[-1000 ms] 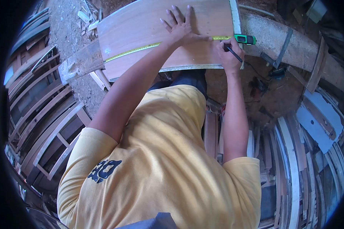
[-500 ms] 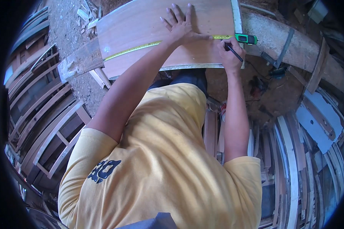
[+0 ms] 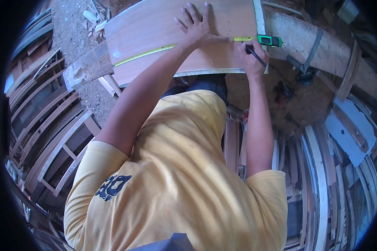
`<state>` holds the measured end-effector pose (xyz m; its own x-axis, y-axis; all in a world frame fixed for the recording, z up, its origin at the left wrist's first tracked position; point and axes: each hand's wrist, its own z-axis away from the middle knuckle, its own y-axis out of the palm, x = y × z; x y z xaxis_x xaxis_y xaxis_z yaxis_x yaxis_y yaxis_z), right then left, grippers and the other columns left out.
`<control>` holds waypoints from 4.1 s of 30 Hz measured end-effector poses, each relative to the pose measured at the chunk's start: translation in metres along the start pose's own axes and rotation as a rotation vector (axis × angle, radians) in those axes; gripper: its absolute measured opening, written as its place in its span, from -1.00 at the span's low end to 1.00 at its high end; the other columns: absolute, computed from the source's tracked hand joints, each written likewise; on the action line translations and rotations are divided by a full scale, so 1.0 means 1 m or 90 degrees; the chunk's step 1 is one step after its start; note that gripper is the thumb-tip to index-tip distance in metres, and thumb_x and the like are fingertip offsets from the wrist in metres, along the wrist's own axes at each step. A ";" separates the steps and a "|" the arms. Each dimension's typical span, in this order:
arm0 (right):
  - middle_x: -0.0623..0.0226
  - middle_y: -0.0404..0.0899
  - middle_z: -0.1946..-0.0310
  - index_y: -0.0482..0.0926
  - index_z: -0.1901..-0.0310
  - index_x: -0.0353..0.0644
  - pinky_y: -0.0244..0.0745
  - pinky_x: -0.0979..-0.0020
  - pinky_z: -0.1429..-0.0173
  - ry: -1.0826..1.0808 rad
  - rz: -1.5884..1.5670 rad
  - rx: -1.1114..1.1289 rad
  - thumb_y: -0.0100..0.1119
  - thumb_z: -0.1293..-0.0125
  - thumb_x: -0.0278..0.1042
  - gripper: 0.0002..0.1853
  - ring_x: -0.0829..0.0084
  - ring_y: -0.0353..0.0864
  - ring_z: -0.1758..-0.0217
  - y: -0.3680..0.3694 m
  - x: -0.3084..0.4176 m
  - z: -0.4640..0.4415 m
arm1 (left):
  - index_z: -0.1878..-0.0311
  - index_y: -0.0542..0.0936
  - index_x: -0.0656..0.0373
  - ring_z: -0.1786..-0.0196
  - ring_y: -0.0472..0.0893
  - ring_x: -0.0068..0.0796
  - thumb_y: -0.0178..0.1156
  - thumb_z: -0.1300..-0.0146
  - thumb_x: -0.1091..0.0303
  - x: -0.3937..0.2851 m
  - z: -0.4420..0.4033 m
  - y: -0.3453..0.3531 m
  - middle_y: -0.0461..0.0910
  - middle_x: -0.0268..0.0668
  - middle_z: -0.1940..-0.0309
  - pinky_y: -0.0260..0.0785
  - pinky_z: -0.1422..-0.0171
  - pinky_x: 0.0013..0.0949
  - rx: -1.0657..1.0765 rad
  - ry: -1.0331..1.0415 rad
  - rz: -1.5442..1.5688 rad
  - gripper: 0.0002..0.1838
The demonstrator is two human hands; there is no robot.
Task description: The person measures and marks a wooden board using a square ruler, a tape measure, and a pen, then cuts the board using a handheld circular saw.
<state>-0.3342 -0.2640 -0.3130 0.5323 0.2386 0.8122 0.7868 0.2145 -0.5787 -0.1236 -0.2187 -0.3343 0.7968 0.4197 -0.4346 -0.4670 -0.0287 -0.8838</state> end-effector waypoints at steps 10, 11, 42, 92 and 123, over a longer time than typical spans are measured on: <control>0.20 0.56 0.60 0.54 0.37 -0.17 0.54 0.24 0.39 -0.004 0.005 0.002 0.41 -0.24 -0.38 -0.81 0.26 0.66 0.56 -0.001 0.000 0.000 | -0.75 -0.22 0.02 -0.62 -0.65 0.62 0.37 0.33 -0.78 0.000 -0.001 0.001 -0.54 0.49 -0.63 -0.77 -0.45 0.72 -0.009 0.003 -0.004 0.71; 0.20 0.56 0.60 0.54 0.37 -0.17 0.54 0.24 0.39 -0.004 0.005 0.002 0.41 -0.24 -0.38 -0.81 0.26 0.66 0.56 0.000 0.001 -0.001 | -0.75 -0.22 0.02 -0.62 -0.65 0.62 0.37 0.33 -0.78 -0.001 -0.001 0.001 -0.54 0.50 -0.63 -0.77 -0.45 0.72 -0.009 0.000 -0.008 0.70; 0.20 0.54 0.59 0.56 0.32 -0.19 0.52 0.31 0.38 -0.062 0.003 -0.006 0.40 -0.27 -0.40 -0.84 0.39 0.57 0.57 -0.003 0.000 0.000 | -0.75 -0.24 0.08 -0.62 -0.65 0.61 0.39 0.34 -0.76 -0.008 -0.003 -0.011 -0.53 0.51 -0.62 -0.76 -0.49 0.68 0.033 -0.004 -0.022 0.73; 0.02 0.52 0.06 0.55 -0.03 -0.20 0.60 0.06 -0.18 -0.197 0.178 0.298 0.54 -0.17 -0.06 -0.47 -0.02 0.60 -0.06 -0.080 -0.036 -0.084 | -0.45 0.32 0.33 -0.07 0.60 -0.38 0.31 -0.48 0.23 0.021 0.152 -0.018 0.59 -0.11 -0.05 0.52 -0.17 -0.31 -0.284 -0.462 0.744 -0.37; -0.18 0.50 -0.17 0.63 -0.23 -0.15 0.43 0.05 -0.38 0.006 0.334 -0.071 0.55 -0.21 0.16 -0.31 -0.11 0.52 -0.24 -0.189 -0.173 -0.132 | -0.46 0.48 0.25 -0.29 0.63 -0.28 0.08 -0.64 0.12 -0.105 0.049 -0.031 0.65 -0.14 -0.28 0.43 -0.41 -0.22 0.229 -0.280 0.836 -0.49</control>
<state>-0.5339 -0.4711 -0.3347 0.8656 0.2776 0.4167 0.4423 -0.0337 -0.8962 -0.2116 -0.2171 -0.2532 -0.4315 0.5137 -0.7416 -0.8826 -0.4106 0.2291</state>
